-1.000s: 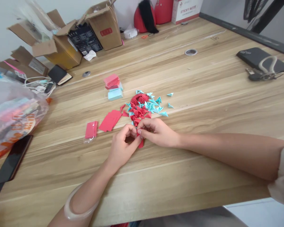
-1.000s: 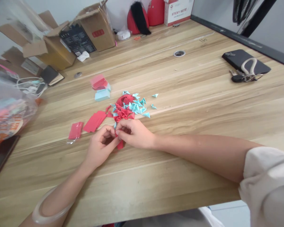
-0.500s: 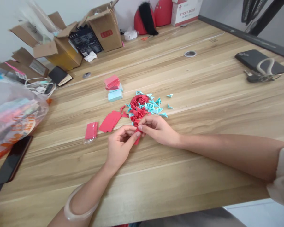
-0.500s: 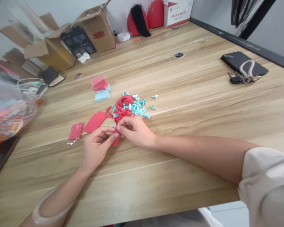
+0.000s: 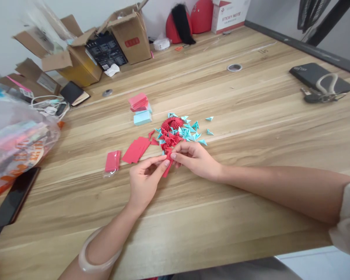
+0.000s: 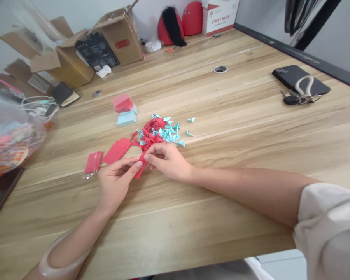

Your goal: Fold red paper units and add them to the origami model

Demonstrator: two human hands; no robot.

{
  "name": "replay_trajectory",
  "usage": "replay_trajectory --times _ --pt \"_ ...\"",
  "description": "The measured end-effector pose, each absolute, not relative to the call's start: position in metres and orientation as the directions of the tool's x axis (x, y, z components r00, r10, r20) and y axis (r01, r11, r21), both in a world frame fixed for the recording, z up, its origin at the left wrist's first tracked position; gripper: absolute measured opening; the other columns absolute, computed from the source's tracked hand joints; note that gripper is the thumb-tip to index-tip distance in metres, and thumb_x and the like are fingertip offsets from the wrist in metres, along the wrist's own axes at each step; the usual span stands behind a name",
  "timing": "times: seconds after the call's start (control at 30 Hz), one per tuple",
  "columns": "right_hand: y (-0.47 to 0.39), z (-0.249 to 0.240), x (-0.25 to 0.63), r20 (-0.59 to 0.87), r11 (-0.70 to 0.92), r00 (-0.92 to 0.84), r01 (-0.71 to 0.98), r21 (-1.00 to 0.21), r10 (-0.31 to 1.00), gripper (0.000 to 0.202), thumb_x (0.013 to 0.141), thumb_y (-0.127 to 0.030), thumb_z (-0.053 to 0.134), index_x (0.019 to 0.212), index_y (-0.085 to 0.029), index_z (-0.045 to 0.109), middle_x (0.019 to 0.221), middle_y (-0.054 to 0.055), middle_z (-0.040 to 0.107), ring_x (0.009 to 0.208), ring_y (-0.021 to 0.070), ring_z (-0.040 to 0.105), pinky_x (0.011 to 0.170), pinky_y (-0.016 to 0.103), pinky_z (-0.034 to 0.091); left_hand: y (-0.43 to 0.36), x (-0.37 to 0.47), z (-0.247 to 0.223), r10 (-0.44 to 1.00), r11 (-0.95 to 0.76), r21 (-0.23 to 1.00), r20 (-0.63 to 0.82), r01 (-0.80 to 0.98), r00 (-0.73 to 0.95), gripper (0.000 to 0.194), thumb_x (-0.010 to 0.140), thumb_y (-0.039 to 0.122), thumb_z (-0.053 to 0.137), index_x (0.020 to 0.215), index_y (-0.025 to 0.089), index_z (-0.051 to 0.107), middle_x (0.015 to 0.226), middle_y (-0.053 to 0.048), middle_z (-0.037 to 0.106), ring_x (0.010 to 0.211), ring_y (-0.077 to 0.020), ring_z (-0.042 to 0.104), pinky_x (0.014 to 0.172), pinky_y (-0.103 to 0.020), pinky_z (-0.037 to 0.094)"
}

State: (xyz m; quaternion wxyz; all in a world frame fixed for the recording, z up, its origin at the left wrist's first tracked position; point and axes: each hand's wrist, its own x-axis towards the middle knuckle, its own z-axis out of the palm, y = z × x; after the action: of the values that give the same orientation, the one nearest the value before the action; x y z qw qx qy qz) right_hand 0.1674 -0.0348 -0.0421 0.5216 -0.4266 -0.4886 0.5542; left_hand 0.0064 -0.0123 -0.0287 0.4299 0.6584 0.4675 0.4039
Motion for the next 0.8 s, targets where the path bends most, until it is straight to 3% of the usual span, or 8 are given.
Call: replay_trajectory --times 0.47,0.63,0.8 --pt "-0.0338 -0.0417 0.1665 0.026 0.015 -0.054 -0.194 -0.981 0.998 0.02 0.079 -0.031 0.064 0.072 -0.013 0.06 0.063 -0.001 0.06 0.057 0.0077 0.057 0.058 0.021 0.049 -0.0095 0.0043 -0.036 0.944 -0.23 0.957 0.176 0.177 0.279 0.017 0.07 0.018 0.073 0.087 0.021 0.075 0.092 -0.003 0.075 0.083 -0.0152 0.07 0.077 -0.023 0.058" --pt "-0.0334 -0.0426 0.1661 0.026 0.015 -0.054 -0.193 -0.981 0.998 0.021 0.079 -0.033 0.064 0.072 -0.013 0.06 0.063 -0.001 0.06 0.057 0.0075 0.057 0.058 0.021 0.05 -0.0098 0.0047 -0.0336 0.95 -0.21 0.958 0.154 0.194 0.27 0.016 0.07 0.02 0.074 0.086 0.021 0.075 0.09 -0.002 0.075 0.081 -0.0141 0.07 0.074 -0.02 0.057" --pt "-0.0334 -0.0428 0.166 0.029 0.02 -0.04 -0.197 -0.98 0.999 0.023 0.078 -0.035 0.064 0.072 -0.013 0.061 0.066 0.0 0.061 0.057 0.0076 0.058 0.057 0.021 0.049 -0.0105 0.0054 -0.0304 0.959 -0.196 0.952 0.136 0.236 0.248 0.014 0.068 0.021 0.075 0.082 0.018 0.075 0.076 -0.001 0.075 0.063 -0.0098 0.067 0.059 -0.016 0.055"
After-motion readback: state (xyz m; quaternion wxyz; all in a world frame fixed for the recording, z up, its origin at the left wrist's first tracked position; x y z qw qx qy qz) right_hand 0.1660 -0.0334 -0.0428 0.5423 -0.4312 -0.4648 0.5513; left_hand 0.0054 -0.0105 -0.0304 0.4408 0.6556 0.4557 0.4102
